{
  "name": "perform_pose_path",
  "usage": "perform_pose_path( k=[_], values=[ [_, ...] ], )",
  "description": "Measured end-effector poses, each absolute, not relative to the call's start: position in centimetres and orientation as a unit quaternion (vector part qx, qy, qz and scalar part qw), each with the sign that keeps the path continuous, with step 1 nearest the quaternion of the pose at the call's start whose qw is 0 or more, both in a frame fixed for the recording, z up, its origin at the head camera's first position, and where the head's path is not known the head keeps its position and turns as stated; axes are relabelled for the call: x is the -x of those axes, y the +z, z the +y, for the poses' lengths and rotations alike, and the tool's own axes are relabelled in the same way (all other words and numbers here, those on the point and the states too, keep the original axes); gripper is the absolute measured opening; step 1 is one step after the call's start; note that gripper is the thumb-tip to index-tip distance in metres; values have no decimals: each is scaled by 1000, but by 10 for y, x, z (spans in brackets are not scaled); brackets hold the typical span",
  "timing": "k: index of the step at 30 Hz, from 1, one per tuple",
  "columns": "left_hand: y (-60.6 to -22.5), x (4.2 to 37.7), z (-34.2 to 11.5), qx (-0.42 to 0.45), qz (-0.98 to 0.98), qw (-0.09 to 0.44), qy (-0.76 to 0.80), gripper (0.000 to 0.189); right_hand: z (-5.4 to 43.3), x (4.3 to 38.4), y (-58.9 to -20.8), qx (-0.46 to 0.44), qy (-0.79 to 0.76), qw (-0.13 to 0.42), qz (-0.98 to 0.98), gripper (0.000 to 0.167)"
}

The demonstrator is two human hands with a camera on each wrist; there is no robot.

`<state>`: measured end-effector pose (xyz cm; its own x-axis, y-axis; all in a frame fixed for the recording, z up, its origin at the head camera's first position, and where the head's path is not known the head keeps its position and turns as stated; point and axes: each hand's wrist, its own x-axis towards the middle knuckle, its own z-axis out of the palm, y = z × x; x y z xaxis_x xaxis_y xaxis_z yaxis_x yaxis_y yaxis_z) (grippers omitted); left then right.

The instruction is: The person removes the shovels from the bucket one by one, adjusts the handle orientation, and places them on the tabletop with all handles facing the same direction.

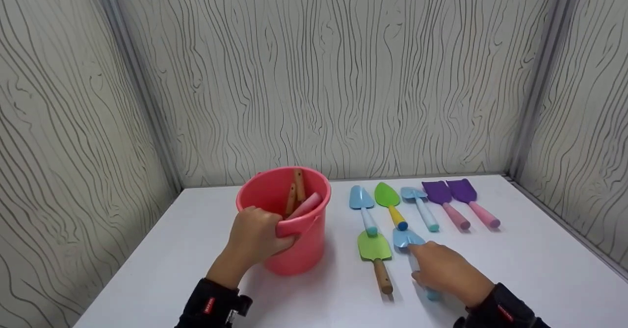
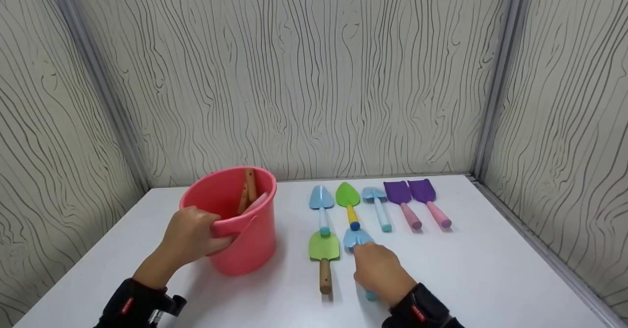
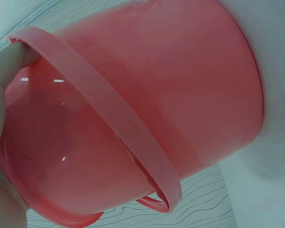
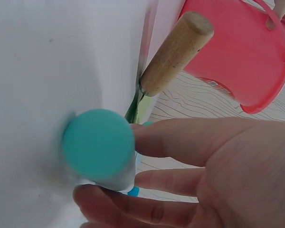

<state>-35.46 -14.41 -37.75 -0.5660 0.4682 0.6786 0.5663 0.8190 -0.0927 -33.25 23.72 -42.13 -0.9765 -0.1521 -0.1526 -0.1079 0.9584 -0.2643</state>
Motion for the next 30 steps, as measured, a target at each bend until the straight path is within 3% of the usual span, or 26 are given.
perform_pose_path(
  k=[5,18,24,30],
  values=[
    [-377,356,-145,296,-882,360,-69,45,239,332,-415,85,-105,76,988,54],
    [-371,355,-155,274,-891,354,-71,42,244,323,-351,129,-103,-100,981,44],
    [-371,357,-156,282,-884,368,-65,43,219,327,-313,171,-120,-167,964,32],
    [-373,358,-152,281,-890,352,-75,40,173,345,-281,273,-93,-231,929,26]
  ],
)
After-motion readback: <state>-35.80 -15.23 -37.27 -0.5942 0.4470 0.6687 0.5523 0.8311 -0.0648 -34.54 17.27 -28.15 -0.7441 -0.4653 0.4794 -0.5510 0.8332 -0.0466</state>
